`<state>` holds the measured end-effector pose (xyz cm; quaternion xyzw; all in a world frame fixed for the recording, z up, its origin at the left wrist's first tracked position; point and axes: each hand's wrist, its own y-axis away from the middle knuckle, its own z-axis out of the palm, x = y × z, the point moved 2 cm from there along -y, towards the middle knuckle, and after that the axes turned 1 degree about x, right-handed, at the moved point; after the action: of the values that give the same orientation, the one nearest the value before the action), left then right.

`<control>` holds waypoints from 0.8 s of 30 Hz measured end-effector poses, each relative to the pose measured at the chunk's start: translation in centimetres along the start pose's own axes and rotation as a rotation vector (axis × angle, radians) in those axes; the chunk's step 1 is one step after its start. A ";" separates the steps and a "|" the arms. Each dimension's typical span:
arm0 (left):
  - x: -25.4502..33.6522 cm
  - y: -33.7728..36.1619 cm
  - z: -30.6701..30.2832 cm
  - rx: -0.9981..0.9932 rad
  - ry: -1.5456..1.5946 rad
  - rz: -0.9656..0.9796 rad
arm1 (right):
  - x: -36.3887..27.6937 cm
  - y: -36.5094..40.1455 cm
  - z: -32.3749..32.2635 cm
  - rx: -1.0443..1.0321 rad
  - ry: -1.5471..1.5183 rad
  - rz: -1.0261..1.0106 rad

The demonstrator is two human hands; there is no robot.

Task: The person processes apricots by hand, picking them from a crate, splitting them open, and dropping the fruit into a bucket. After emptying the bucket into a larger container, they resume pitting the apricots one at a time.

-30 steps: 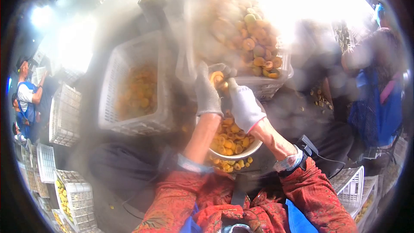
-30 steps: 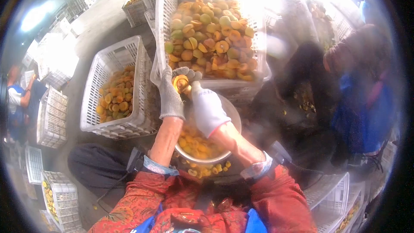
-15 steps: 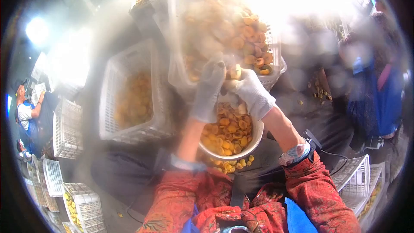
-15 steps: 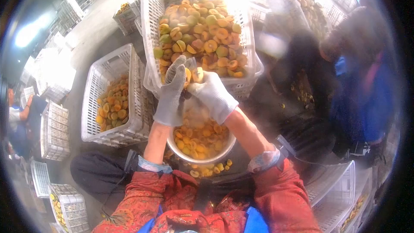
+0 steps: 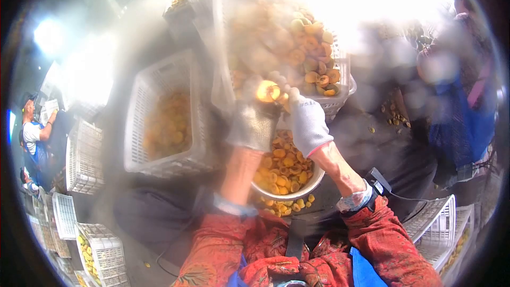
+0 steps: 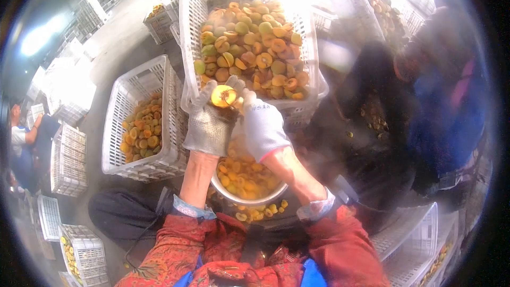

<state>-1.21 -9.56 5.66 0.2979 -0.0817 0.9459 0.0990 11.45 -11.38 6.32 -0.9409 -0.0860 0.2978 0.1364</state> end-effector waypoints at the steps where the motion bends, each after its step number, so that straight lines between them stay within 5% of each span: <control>1: 0.0 -0.3 -0.2 -0.005 0.274 -0.160 | 0.2 0.1 0.4 -0.002 0.000 0.000; 5: -0.3 -0.2 -0.8 0.390 0.280 -0.043 | 0.2 0.4 1.6 0.027 -0.037 -0.052; 10: 0.0 0.1 -0.6 0.356 0.125 0.064 | -0.7 0.7 1.6 0.059 -0.030 -0.143; 12: -0.2 -0.4 -1.3 0.189 0.090 0.112 | -0.4 0.6 2.0 0.071 -0.064 -0.158; 24: -0.7 0.0 -0.2 0.311 0.090 0.132 | -1.6 1.2 1.3 -0.057 -0.050 -0.136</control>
<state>-0.74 -9.59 5.10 0.2610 0.0508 0.9640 -0.0069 9.53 -12.67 5.75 -0.9287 -0.1615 0.3086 0.1273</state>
